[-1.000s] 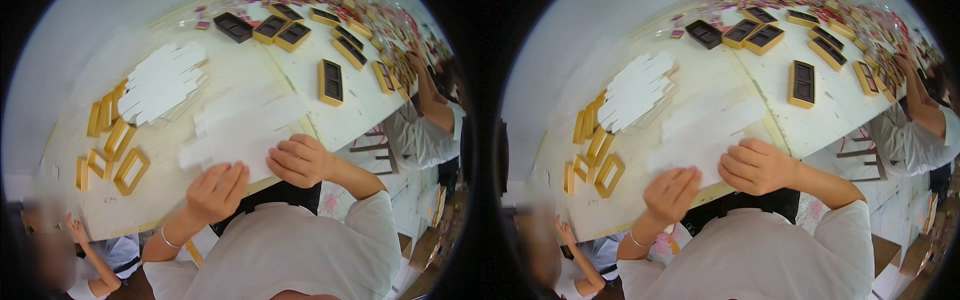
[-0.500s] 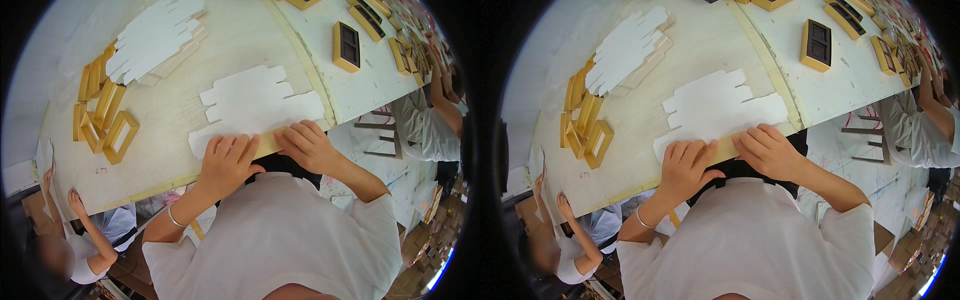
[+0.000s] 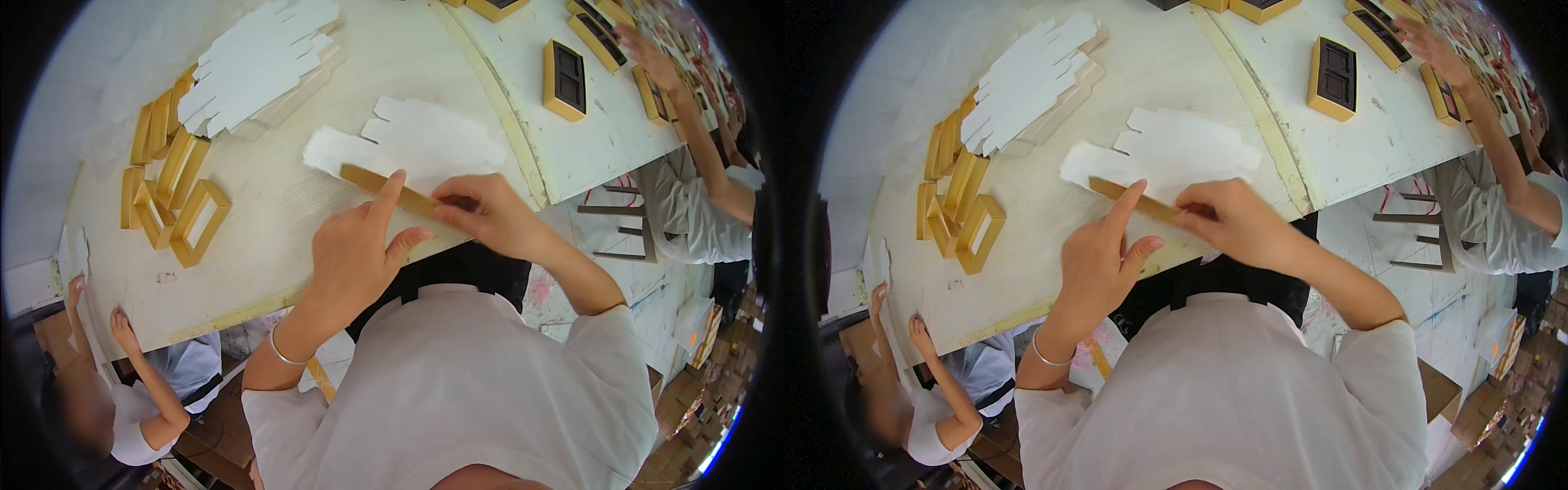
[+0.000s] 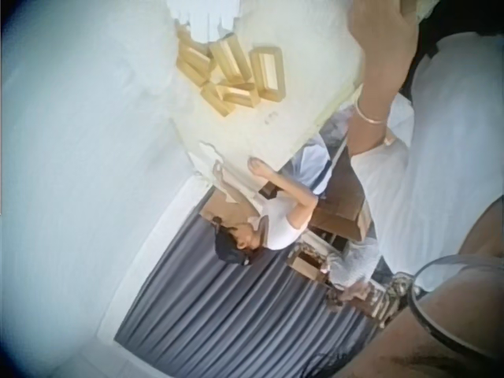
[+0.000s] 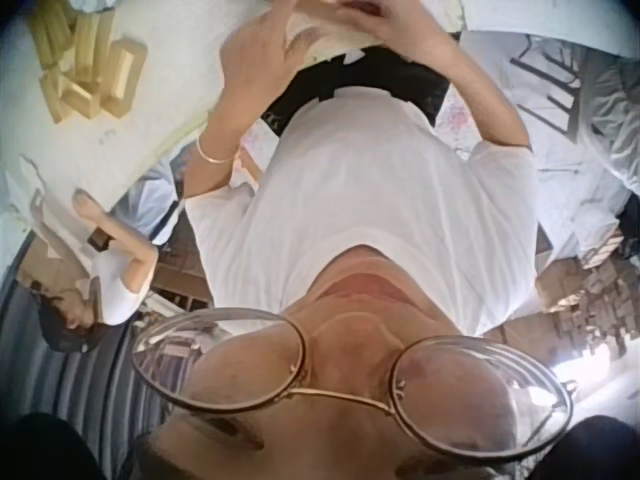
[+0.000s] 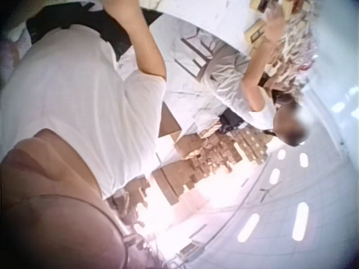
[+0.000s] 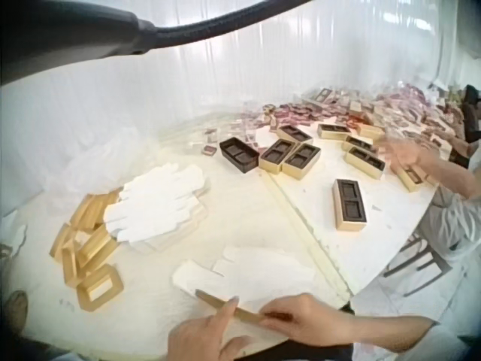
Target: The person folds white cardboard pieces into rectangular frames and inserts black rectangular inserts into them. The person repeatedly picks up flat cardboard, folds it into a frame, places an insert inside, and sets the completed unit aside on the table.
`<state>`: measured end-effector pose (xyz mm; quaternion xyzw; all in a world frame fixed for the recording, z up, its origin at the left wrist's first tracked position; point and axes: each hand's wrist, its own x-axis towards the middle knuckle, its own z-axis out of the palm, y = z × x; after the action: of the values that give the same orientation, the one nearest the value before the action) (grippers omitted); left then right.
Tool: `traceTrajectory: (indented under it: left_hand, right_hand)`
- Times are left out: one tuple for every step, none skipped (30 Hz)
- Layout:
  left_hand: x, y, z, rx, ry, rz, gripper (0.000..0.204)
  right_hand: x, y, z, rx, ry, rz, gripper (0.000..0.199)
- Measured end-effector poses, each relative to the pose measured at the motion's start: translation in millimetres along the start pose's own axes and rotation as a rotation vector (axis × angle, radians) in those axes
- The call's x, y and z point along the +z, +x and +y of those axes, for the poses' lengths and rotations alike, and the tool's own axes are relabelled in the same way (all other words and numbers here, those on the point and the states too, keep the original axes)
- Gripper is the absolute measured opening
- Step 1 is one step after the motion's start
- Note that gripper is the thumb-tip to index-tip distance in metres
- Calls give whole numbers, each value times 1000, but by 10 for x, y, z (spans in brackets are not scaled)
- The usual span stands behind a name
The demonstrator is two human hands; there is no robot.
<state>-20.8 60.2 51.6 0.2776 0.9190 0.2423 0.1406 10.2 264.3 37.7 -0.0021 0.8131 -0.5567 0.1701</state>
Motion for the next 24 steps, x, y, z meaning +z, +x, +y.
traceTrajectory:
  left_hand:
    - [77, 29, -72, 64, -78, 65, 39]
    - [92, 56, -117, 89, -135, 64, 37]
    - [79, 118, -189, 111, -187, 62, 34]
    - [56, 176, -247, 134, -240, 60, 33]
    - [14, 200, -297, 141, -241, 39, 29]
    - [-26, 231, -327, 157, -197, 41, 28]
    - [-65, 260, -352, 172, -154, 42, 27]
    - [-95, 303, -360, 191, -111, 45, 26]
    - [-105, 329, -341, 209, -66, 12, 24]
    - [-109, 374, -323, 233, -68, 4, 24]
    - [-99, 426, -309, 261, -72, -9, 24]
    - [-93, 465, -294, 287, -75, -22, 24]
    - [-98, 487, -273, 298, -57, -44, 23]
    - [-105, 511, -253, 307, -37, -66, 22]
    - [-100, 527, -241, 314, -17, -88, 21]
    - [-80, 538, -237, 357, -7, -64, 20]
    - [-71, 551, -233, 406, 9, -42, 19]
    - [-67, 559, -232, 454, 24, -20, 17]
    - [-66, 565, -235, 460, 19, -24, 17]
    - [-56, 575, -241, 466, 10, -25, 16]
    - [-50, 579, -243, 473, 1, -27, 15]
    - [-52, 576, -245, 477, -1, -33, 15]
    - [-55, 568, -265, 479, -5, -36, 15]
    - [-57, 562, -280, 481, -9, -41, 14]
  right_hand:
    - [41, 2, -11, 55, 182, -106, 24]
    - [145, -36, 66, -59, 321, -208, 33]
    - [206, -88, 108, -167, 338, -184, 36]
    - [224, -137, 137, -274, 355, -157, 39]
    - [104, -157, 147, -444, 16, -70, 47]
    - [-25, -192, 144, -625, -359, 62, 53]
    - [-131, -257, 218, -644, -570, 53, 57]
    - [-234, -313, 281, -659, -784, 46, 60]
    - [-253, -369, 348, -638, -898, 39, 57]
    - [-253, -365, 424, -720, -957, 82, 53]
    - [-228, -359, 499, -796, -1014, 128, 49]
    - [-211, -357, 530, -873, -1070, 175, 45]
    - [-212, -372, 521, -842, -952, 133, 40]
    - [-218, -367, 449, -811, -833, 91, 35]
    - [-215, -354, 385, -779, -713, 49, 29]
    - [-196, -331, 344, -709, -692, 8, 27]
    - [-161, -306, 299, -638, -670, -24, 25]
    - [-123, -271, 249, -568, -648, -57, 23]
    - [-84, -204, 189, -380, -572, -7, 18]
    - [-30, -124, 172, -507, -681, 100, 18]
    - [28, -46, 171, -634, -787, 209, 17]
    - [56, -12, 174, -761, -891, 321, 17]
    - [23, -34, 171, -873, -943, 264, 23]
    - [38, -64, 244, -901, -917, 223, 26]
